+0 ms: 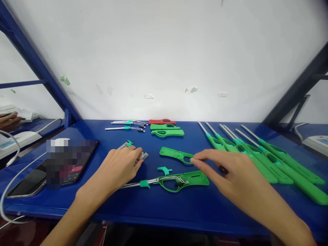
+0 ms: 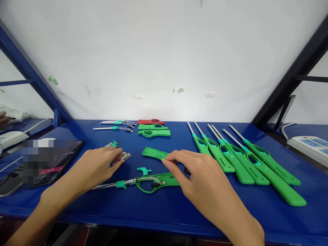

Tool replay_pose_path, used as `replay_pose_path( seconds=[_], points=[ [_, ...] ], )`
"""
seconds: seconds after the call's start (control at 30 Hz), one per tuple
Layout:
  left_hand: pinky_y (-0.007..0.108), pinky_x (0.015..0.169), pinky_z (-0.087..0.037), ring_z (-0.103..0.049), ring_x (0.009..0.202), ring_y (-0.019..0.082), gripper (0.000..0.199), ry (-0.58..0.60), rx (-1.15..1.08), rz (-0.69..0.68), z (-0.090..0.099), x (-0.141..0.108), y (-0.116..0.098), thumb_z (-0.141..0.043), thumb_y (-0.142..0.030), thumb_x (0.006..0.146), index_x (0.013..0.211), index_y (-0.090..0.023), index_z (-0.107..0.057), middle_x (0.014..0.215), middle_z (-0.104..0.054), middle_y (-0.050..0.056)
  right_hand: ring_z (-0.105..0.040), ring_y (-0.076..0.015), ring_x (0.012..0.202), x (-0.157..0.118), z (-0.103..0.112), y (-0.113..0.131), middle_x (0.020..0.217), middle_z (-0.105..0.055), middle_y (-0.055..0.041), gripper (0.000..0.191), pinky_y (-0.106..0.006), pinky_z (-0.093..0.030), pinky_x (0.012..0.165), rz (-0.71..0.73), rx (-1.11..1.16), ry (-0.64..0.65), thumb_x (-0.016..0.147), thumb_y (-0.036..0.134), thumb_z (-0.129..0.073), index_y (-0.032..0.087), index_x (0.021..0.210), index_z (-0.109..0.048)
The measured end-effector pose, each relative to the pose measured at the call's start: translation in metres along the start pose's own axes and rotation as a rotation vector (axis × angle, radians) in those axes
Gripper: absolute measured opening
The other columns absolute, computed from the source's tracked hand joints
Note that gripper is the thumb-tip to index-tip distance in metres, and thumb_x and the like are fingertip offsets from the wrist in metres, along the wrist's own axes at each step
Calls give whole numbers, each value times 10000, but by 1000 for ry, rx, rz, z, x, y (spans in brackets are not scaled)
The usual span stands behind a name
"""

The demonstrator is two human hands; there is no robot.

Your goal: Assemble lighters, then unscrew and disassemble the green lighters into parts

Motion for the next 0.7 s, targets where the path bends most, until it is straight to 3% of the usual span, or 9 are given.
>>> replay_pose_path(
  seconds=[0.13,0.23,0.3,0.47,0.7],
  points=[
    [400,729,-483,-740,990,349,262,-3,-92,-55,8,-9,1,-508,-348,1120,1056,-221,-727,1080,-752,115,-789,-237,1079,-4,-8,-13,1238,-814,77,191,-399,-586,909,-52,-44,146,1041,472,-683,426,1201,-778],
    [374,855,-522,-730,1056,263,217,49,-222,-188,13,-24,-5,-599,-493,1093,1171,-335,-726,1191,-743,21,-704,-340,1334,-7,-18,-23,1396,-773,38,420,-539,-546,1107,-97,-75,270,916,401,-845,434,1326,-759],
    [355,880,-515,-725,1051,233,190,109,-342,-248,11,-32,-9,-673,-477,1060,1223,-386,-710,1233,-723,-13,-647,-377,1413,-7,-22,-26,1434,-757,4,470,-588,-519,1149,-129,-91,342,886,339,-872,405,1338,-765],
    [360,915,-485,-715,1071,223,236,187,-469,-282,1,-36,-11,-621,-243,1077,1247,-393,-689,1214,-702,-14,-732,-321,1247,0,-20,-20,1330,-781,9,297,-535,-558,1082,-163,-99,461,955,248,-789,382,1220,-802],
    [374,922,-487,-702,1068,234,295,176,-468,-319,-4,-31,-5,-526,-227,1101,1294,-396,-671,1247,-682,5,-725,-277,1167,4,-17,-16,1235,-777,18,260,-452,-532,1022,-225,-104,498,948,253,-815,358,1184,-796]
  ],
)
Point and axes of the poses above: each hand's wrist, its own x-axis towards the middle knuckle, its own z-axis out of the back of the hand, y = z × x, the point moved 1 cm from there along x, towards the middle knuckle
